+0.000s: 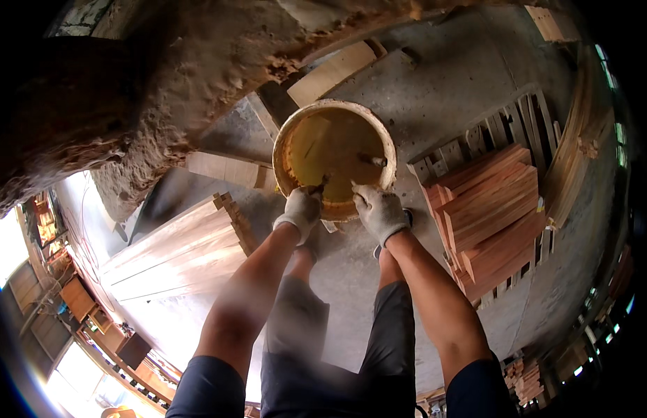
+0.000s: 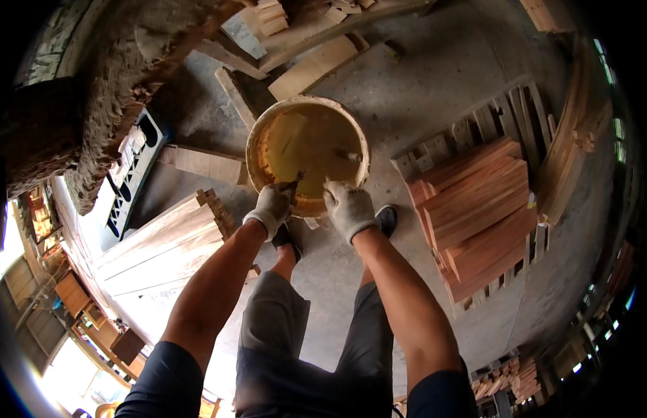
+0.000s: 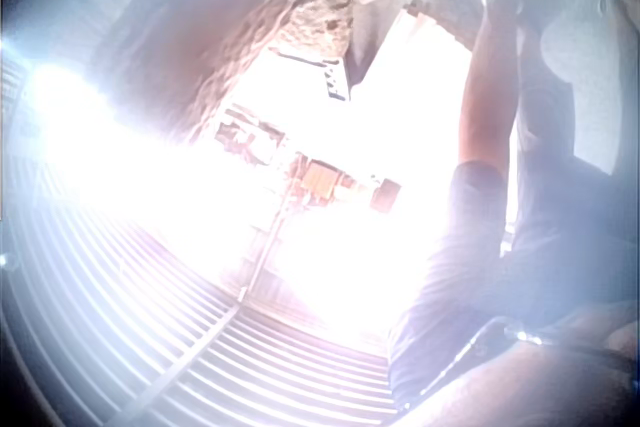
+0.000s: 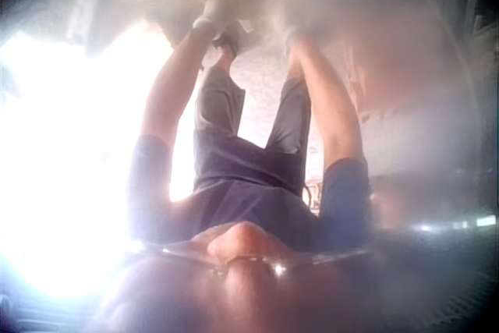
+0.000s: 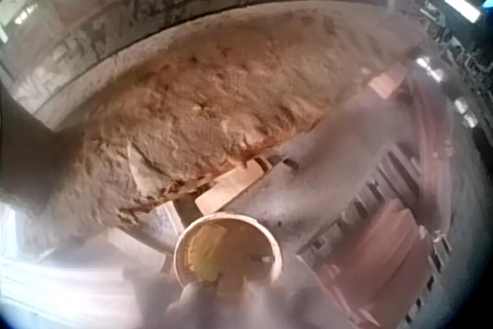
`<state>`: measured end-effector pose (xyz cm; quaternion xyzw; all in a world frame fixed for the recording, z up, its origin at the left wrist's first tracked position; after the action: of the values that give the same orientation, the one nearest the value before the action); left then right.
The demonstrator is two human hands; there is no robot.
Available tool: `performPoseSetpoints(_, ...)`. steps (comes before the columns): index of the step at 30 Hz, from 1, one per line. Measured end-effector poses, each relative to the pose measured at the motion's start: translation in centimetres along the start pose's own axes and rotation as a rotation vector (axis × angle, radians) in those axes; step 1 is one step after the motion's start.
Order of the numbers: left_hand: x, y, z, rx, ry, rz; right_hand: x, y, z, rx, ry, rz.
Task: The person walks through a workshop carrying a small container and a brush, then pours a yellowish liquid from the container into a larger bucket. They stir the mixture with the brush, walk back to a workbench, and scoop a white powder from a bag into the container. The person then pours the powder into the bucket and stirs the mixture again.
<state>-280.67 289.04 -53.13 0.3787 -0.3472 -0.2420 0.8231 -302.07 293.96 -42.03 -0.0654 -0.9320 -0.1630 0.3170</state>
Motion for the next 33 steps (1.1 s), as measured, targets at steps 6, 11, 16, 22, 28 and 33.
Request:
performPoseSetpoints(6, 0.3, 0.3, -0.1, 0.053, 0.01, 0.026, 0.5, 1.2, -1.9, 0.092, -0.098, 0.016)
performPoseSetpoints(11, 0.0, 0.6, -0.7, 0.141, 0.044, 0.008, 1.8, 0.8, -2.8, 0.076, -0.144, 0.063)
performPoseSetpoints(16, 0.0, -0.2, -0.3, -0.057, -0.05, 0.093, -0.2, 1.1, -0.2, -0.043, -0.008, -0.017)
performPoseSetpoints(22, -0.3, 0.5, -0.8, 0.063, -0.018, 0.041, 0.7, 1.6, -2.5, 0.034, -0.115, -0.015)
performPoseSetpoints(28, -0.3, 0.0, -1.1, 0.072, 0.035, 0.057, 2.0, 0.5, -2.5, 0.004, -0.18, 0.028)
performPoseSetpoints(33, -0.5, 0.1, -0.7, -0.024, 0.073, 0.075, 0.7, 0.3, -1.3, -0.024, -0.076, -0.053)
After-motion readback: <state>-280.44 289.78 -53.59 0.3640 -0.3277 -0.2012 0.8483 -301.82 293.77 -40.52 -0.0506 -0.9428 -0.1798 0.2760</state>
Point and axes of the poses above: each hand's wrist, its own y-axis away from the middle knuckle, its own x-axis out of the back of the hand, z = x × y, the point moved 10 cm from there along -y, towards the middle knuckle
